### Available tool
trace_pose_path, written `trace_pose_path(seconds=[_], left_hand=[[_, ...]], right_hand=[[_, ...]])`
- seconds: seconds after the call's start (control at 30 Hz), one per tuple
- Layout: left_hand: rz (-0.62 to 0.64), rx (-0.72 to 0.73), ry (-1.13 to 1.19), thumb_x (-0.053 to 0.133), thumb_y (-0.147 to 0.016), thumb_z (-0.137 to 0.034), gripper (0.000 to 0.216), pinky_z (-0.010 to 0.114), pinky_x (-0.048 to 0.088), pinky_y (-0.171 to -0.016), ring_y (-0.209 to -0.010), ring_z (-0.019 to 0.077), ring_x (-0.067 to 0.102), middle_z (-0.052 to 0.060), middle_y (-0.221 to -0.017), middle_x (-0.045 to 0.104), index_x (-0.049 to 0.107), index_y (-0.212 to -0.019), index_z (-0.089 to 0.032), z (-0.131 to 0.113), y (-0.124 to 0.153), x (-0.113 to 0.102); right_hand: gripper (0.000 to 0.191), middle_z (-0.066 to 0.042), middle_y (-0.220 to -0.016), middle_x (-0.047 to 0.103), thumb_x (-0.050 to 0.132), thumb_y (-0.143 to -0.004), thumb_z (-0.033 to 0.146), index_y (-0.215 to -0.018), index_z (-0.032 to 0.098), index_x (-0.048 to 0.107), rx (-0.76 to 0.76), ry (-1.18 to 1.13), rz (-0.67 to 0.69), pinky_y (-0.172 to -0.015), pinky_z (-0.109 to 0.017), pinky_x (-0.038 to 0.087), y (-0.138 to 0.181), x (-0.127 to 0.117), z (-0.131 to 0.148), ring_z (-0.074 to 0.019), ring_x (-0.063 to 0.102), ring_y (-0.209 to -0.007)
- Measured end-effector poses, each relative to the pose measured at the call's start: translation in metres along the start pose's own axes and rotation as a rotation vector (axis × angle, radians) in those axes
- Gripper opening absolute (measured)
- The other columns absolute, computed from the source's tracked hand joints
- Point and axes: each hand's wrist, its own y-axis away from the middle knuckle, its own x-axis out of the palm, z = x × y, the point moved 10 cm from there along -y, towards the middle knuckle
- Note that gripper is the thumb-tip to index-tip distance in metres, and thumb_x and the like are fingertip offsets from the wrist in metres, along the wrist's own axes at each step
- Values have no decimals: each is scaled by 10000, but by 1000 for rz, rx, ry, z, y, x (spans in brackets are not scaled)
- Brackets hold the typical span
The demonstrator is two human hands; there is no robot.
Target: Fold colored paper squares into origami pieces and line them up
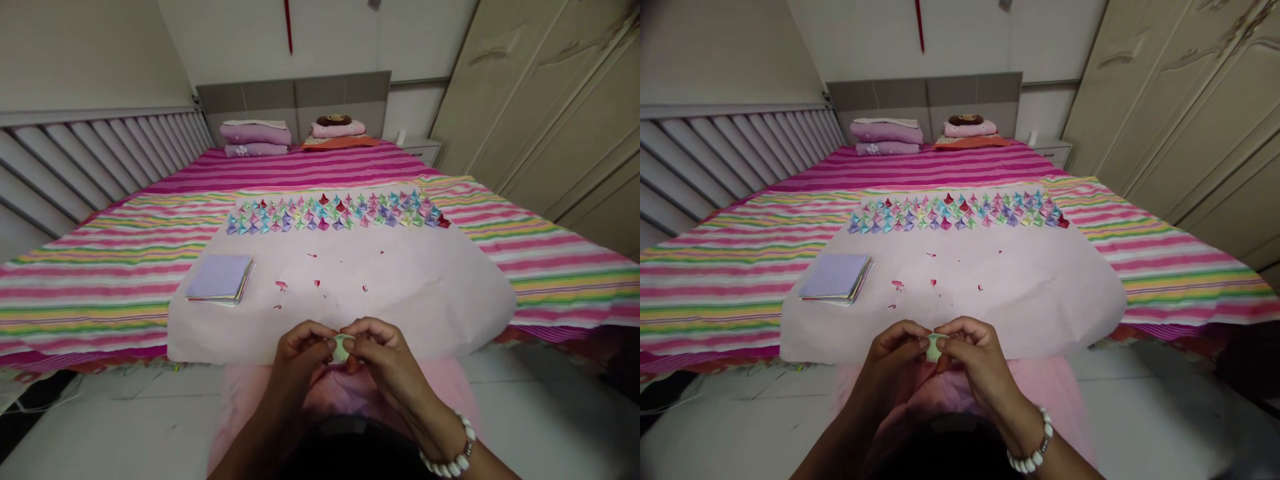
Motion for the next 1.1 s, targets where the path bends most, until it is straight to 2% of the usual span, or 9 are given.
trace_pose_path(seconds=[0.1, 0.27, 0.37, 0.47, 0.7, 0.87, 1.1], left_hand=[[-7, -5, 26, 718, -639, -131, 63, 226, 400, -585, -573, 93, 499, -31, -562, 554, 682, -622, -180, 2, 1, -1], [86, 94, -94, 697, -679, -158, 21, 243, 422, -621, -631, 112, 537, -11, -659, 587, 694, -665, -173, -12, 4, 7], [151, 128, -187, 709, -724, -221, 93, 234, 422, -622, -637, 111, 537, -4, -654, 597, 674, -667, -156, -19, 6, 13], [156, 142, -226, 746, -704, -197, 130, 212, 417, -602, -618, 96, 534, -17, -632, 596, 638, -646, -153, -21, 5, 14], [133, 236, -379, 714, -707, -123, 92, 189, 433, -614, -646, 87, 553, -25, -661, 614, 639, -677, -168, -33, 6, 12], [75, 247, -441, 725, -697, -156, 94, 187, 445, -584, -660, 100, 579, -9, -714, 639, 654, -754, -177, -32, 7, 5], [22, 229, -509, 766, -663, -200, 181, 210, 479, -617, -753, 142, 604, 26, -802, 663, 672, -817, -185, -28, 4, -4]], right_hand=[[51, 21, -521, 658, 739, -617, 143, -650, 176, 718, -14, -28, 8, -476, -216, 441, 2, 1, 1, -101, 580, -414], [81, 23, -533, 657, 692, -626, 94, -642, 172, 709, -17, -41, 38, -484, -205, 450, 3, 3, 3, -96, 589, -429], [98, 29, -510, 647, 675, -645, 84, -669, 173, 711, -33, -18, 64, -495, -196, 451, 3, 2, 3, -91, 588, -436], [84, 29, -509, 648, 679, -686, 98, -703, 174, 711, -56, 28, 95, -515, -186, 449, 4, 2, 3, -83, 591, -457], [225, 6, -672, 688, 695, -768, 209, -992, 190, 688, -67, 20, 177, -599, -221, 485, 6, 5, 4, -107, 636, -575], [187, -3, -631, 687, 801, -684, 207, -825, 166, 684, 6, 56, 153, -572, -207, 491, 7, 5, 0, -107, 631, -570], [128, 1, -619, 667, 776, -725, 229, -768, 150, 684, -6, 73, 150, -572, -190, 473, 8, 8, 6, -88, 604, -570]])
